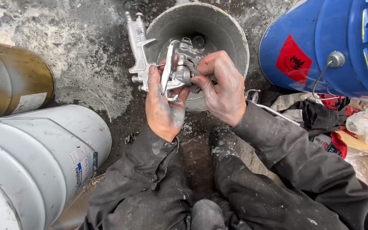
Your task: Cleaning and assembling a paint spray gun in a bucket of solvent.
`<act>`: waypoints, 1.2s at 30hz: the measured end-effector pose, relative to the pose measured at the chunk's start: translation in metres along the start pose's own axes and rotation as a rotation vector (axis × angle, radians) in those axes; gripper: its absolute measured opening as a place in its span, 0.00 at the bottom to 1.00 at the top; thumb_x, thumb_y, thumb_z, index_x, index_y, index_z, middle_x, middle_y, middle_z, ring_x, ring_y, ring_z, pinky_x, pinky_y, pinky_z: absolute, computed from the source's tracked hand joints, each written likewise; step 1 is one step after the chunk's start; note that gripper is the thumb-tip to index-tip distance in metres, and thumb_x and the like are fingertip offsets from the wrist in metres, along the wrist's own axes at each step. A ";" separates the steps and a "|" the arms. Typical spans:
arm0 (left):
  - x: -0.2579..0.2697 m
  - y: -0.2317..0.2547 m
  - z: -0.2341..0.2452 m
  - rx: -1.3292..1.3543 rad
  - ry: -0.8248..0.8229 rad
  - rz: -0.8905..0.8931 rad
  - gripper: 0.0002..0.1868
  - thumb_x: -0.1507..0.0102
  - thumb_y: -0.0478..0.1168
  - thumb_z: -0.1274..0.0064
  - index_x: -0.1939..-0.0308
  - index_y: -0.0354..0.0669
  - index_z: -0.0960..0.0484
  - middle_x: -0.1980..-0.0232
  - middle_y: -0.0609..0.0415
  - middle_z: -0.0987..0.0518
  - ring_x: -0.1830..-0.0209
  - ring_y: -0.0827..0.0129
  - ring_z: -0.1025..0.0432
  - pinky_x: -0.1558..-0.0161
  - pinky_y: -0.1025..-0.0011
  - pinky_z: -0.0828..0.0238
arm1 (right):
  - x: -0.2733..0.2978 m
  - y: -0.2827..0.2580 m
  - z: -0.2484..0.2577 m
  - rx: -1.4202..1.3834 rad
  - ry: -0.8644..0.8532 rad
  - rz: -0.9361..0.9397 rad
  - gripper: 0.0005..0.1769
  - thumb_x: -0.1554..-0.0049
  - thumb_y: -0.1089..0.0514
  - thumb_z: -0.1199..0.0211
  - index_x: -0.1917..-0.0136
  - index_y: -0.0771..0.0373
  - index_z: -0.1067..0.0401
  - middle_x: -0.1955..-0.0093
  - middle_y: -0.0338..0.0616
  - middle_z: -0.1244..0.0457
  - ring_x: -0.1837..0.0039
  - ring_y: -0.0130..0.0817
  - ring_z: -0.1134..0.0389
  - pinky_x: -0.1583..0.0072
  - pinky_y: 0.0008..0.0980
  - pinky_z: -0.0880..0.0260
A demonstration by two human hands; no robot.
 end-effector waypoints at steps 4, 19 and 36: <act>0.001 0.001 0.011 -0.076 -0.380 -0.124 0.21 0.25 0.50 0.55 0.36 0.39 0.27 0.37 0.47 0.23 0.37 0.64 0.27 0.34 0.64 0.31 | 0.009 0.010 -0.003 -0.288 -0.028 -0.448 0.10 0.33 0.59 0.39 0.54 0.66 0.33 0.61 0.45 0.40 0.57 0.33 0.35 0.59 0.32 0.32; 0.006 0.017 0.011 -0.363 -0.274 -0.211 0.18 0.34 0.51 0.43 0.60 0.38 0.21 0.57 0.43 0.20 0.50 0.56 0.24 0.47 0.56 0.21 | -0.014 -0.022 0.035 -0.335 -0.130 -0.446 0.10 0.37 0.60 0.36 0.46 0.70 0.27 0.52 0.53 0.35 0.49 0.36 0.33 0.48 0.35 0.29; 0.005 0.019 0.030 -0.976 -0.136 -0.659 0.11 0.33 0.38 0.41 0.53 0.34 0.20 0.58 0.44 0.20 0.49 0.57 0.26 0.36 0.52 0.30 | 0.008 0.039 0.035 0.129 -0.406 0.022 0.06 0.36 0.66 0.40 0.54 0.65 0.23 0.58 0.48 0.35 0.52 0.42 0.32 0.49 0.35 0.29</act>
Point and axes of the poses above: each hand's wrist, its own x-axis away from the middle knuckle, its own z-axis out of the back of the hand, y = z × x, the point moved 1 cm from there along -x, towards the middle knuckle
